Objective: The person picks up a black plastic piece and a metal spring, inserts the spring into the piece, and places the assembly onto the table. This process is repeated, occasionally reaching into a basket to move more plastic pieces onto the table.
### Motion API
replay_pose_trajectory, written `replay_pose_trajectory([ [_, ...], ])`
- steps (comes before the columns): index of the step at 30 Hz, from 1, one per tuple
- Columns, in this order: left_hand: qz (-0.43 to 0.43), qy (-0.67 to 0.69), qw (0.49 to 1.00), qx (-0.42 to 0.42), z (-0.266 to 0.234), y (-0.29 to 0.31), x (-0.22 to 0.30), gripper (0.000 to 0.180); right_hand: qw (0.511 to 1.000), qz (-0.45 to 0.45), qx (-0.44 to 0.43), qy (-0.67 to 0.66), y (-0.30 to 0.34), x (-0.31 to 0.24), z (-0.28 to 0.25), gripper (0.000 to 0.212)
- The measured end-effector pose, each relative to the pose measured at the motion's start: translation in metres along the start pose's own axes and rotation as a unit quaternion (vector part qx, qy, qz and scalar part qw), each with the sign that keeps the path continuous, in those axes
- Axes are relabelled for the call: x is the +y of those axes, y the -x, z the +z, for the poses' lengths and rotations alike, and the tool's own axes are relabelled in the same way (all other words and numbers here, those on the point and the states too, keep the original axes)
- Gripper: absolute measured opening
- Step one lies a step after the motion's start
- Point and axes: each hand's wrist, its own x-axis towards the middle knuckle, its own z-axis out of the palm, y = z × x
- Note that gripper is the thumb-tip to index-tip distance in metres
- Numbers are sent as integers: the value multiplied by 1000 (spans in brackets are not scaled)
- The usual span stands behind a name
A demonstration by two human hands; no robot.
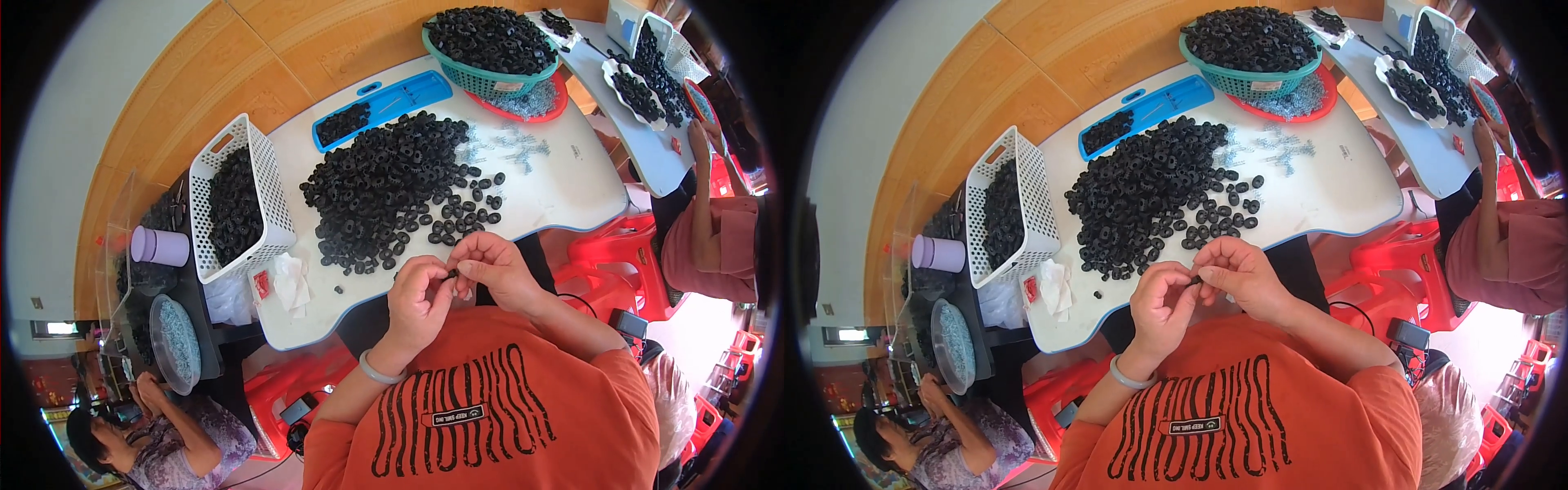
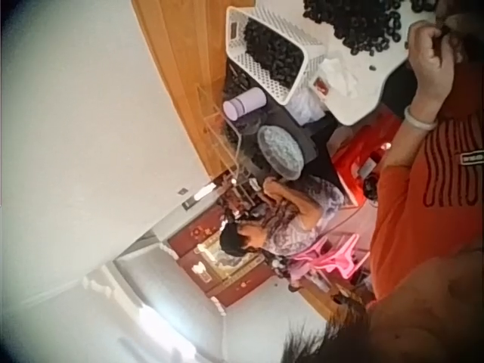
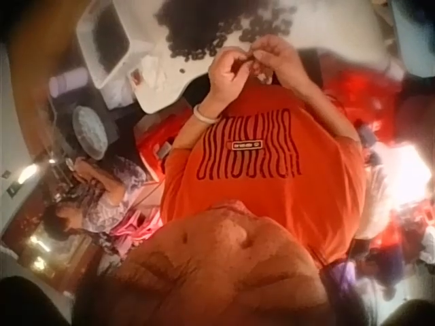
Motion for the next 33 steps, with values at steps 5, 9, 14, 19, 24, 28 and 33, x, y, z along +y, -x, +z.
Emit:
replay_pose_trajectory([
  [5, -87, 99, 991, -31, 7, 18, -17, 10, 982, -43, 88, 164, -23, -3, -35, 8],
  [9, -64, 63, 996, 21, 29, -8, -49, 11, 989, -53, 60, 120, -46, 1, -39, 7],
  [14, -71, 107, 986, 102, 15, -8, -79, 12, 963, -161, 143, 162, -68, -24, -85, 8],
  [19, -35, -50, 997, 51, 5, -16, -60, 15, 830, -229, 260, 437, -76, -23, -142, 13],
  [24, 85, -165, 982, -25, 28, -26, -66, 30, 716, -204, 294, 599, -71, -44, -153, 20],
  [28, 89, -242, 962, -88, 33, -27, -75, 31, 706, -203, 287, 614, -91, -43, -147, 19],
  [33, 110, -281, 949, -92, 31, -23, -87, 41, 694, -203, 277, 633, -99, -43, -152, 17],
])
